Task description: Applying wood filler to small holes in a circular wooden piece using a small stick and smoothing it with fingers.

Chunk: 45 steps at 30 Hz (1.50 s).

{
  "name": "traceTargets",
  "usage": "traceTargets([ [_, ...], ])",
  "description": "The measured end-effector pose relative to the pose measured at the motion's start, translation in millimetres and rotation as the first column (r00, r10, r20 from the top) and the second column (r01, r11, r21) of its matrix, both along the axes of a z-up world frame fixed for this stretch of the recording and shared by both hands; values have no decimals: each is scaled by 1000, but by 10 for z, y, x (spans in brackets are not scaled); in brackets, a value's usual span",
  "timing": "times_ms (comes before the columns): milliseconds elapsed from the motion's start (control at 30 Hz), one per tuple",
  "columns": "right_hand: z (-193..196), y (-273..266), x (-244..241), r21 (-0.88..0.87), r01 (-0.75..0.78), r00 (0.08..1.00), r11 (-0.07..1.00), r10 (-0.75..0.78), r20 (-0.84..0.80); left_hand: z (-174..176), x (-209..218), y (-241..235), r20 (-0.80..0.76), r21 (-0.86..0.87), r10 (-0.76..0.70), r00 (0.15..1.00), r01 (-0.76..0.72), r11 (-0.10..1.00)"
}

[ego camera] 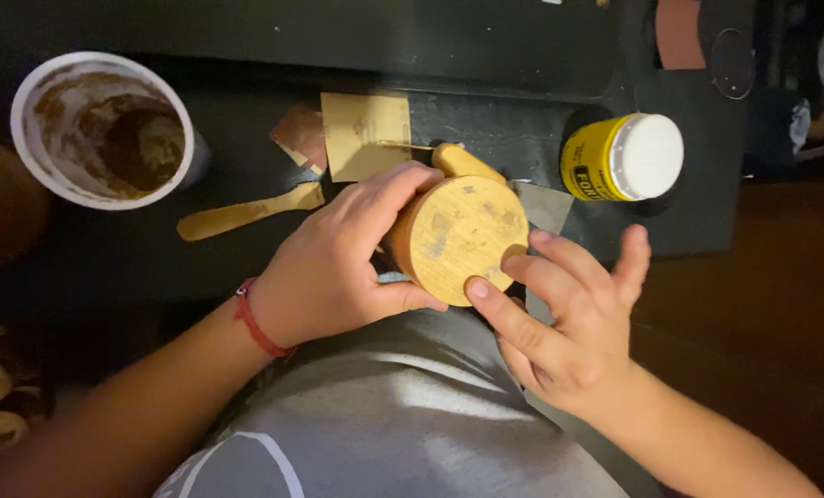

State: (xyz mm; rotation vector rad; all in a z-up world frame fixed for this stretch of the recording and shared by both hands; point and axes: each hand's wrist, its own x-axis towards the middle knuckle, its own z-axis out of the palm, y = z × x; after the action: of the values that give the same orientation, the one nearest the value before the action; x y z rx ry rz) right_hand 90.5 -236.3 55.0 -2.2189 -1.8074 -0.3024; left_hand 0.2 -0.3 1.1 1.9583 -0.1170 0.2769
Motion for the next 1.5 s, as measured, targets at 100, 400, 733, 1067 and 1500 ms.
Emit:
traceTargets([
  [100, -74, -86, 107, -1, -64, 998, 998, 64, -2, 12, 9, -1, -14, -11, -8, 1000, 8, 1000],
  [400, -127, -72, -10, 200, 65, 996, 978, -52, -74, -32, -12, -19, 22, 13, 22, 1000, -22, 1000],
  [733, -39, 59, -20, 132, 71, 993, 989, -58, -102, -25, -11, -13, 24, 2, -1, 1000, 1, 1000],
  [1067, 66, 64, 95, 64, -48, 999, 997, 48, -1, -25, -12, -2, 20, 8, 12, 1000, -12, 1000],
  [1500, 143, 78, 204, -82, -181, 983, 980, 183, 25, -61, 12, 27, -5, -19, -14, 1000, 14, 1000],
])
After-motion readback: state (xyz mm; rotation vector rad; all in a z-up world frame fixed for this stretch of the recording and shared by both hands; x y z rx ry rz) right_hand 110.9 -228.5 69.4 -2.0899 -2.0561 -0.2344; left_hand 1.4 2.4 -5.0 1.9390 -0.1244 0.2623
